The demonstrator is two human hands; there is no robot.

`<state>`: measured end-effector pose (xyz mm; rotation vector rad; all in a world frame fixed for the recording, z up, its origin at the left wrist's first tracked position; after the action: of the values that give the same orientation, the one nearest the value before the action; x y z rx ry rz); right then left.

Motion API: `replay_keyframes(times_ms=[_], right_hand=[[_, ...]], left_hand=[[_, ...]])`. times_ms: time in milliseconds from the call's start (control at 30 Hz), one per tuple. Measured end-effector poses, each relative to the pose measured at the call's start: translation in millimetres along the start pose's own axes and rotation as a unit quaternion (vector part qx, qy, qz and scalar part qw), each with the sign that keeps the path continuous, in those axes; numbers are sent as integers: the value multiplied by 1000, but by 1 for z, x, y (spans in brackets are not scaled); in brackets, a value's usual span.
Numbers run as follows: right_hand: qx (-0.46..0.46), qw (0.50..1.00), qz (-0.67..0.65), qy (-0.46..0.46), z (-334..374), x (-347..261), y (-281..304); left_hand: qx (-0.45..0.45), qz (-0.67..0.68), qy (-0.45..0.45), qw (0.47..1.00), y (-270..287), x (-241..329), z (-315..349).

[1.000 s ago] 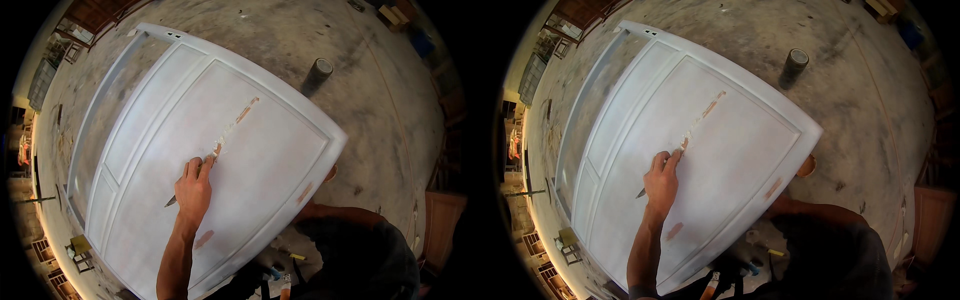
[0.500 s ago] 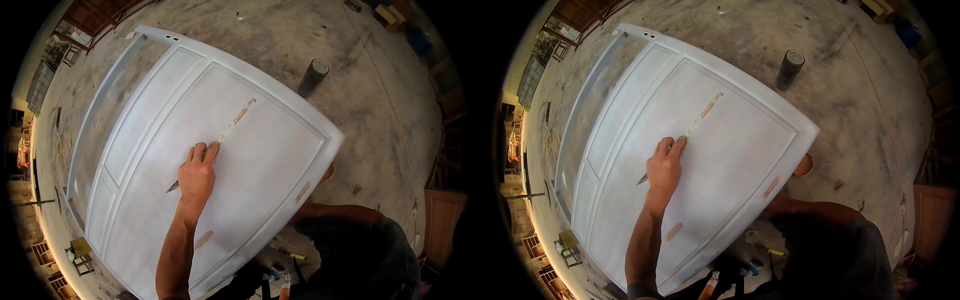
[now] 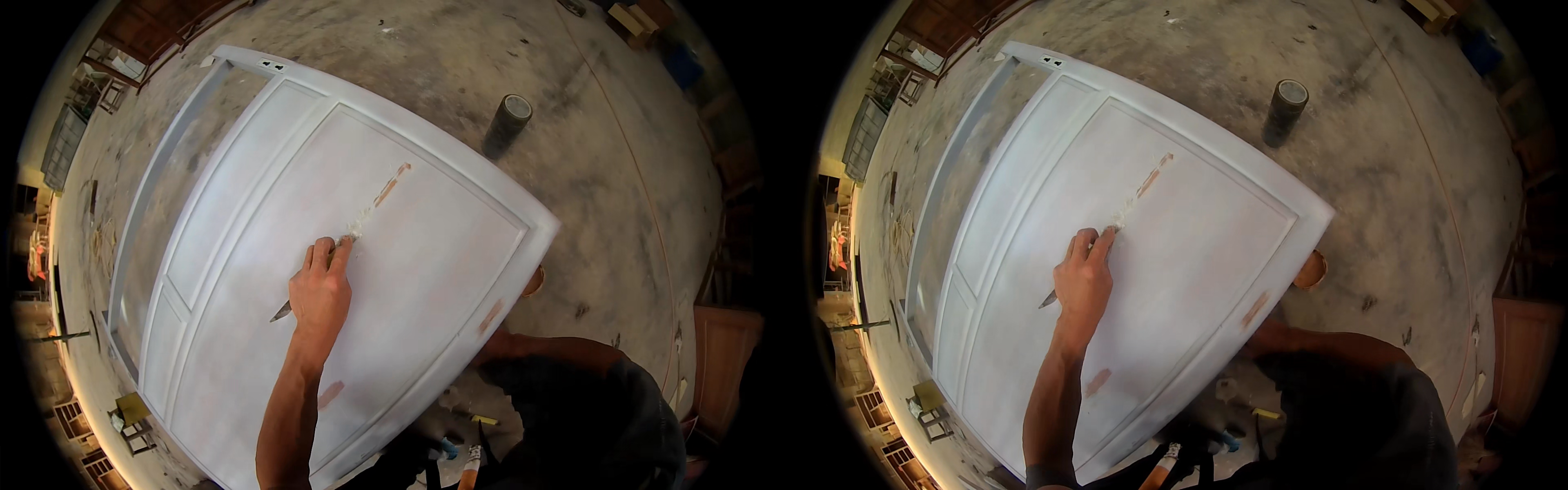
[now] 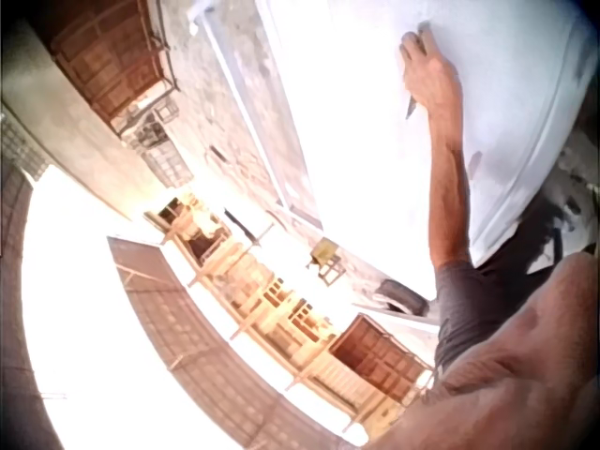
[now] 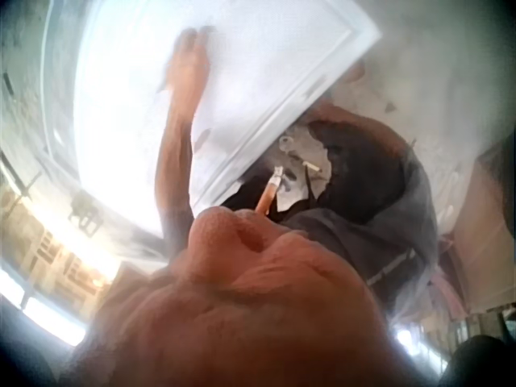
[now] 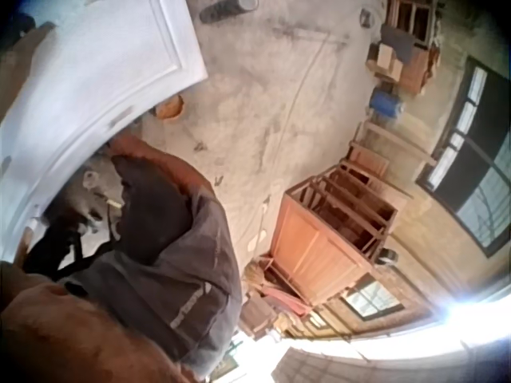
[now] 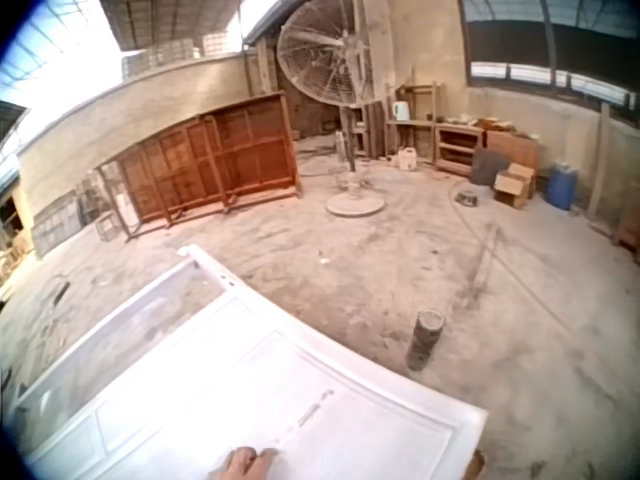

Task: The person applies a white adhesive to a damaged area on a white door panel, then uses a utility knife to scrape and spread the material. They wipe the area with a cloth and repeat the application and scraping process on multiple spots.

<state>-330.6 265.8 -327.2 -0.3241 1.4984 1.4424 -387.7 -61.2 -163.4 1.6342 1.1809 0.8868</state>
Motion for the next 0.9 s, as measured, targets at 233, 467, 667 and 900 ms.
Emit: replay_keyframes(times_ms=[233, 467, 667, 900], right_hand=[[18, 988, 142, -55, 9, 18, -9], [3, 998, 29, -47, 6, 25, -14], [47, 992, 119, 5, -2, -21, 20], [36, 996, 78, -26, 6, 11, -1]], left_hand=[[14, 20, 1, 1000, 4, 0, 14], [14, 3, -18, 1000, 0, 0, -4], [23, 1, -12, 1000, -5, 2, -19], [16, 2, -13, 1000, -6, 1, -11]])
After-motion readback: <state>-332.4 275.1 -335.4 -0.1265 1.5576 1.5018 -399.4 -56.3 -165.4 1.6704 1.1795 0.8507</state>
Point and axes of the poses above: each hand's wrist, its own z-axis away from the middle knuckle, its own y-axis out of the back of the hand, x = y × z, the point moved 2 cm from there along -z, towards the middle knuckle, and after that the axes turned 12 degrees about -y, right-handed, at the moved point
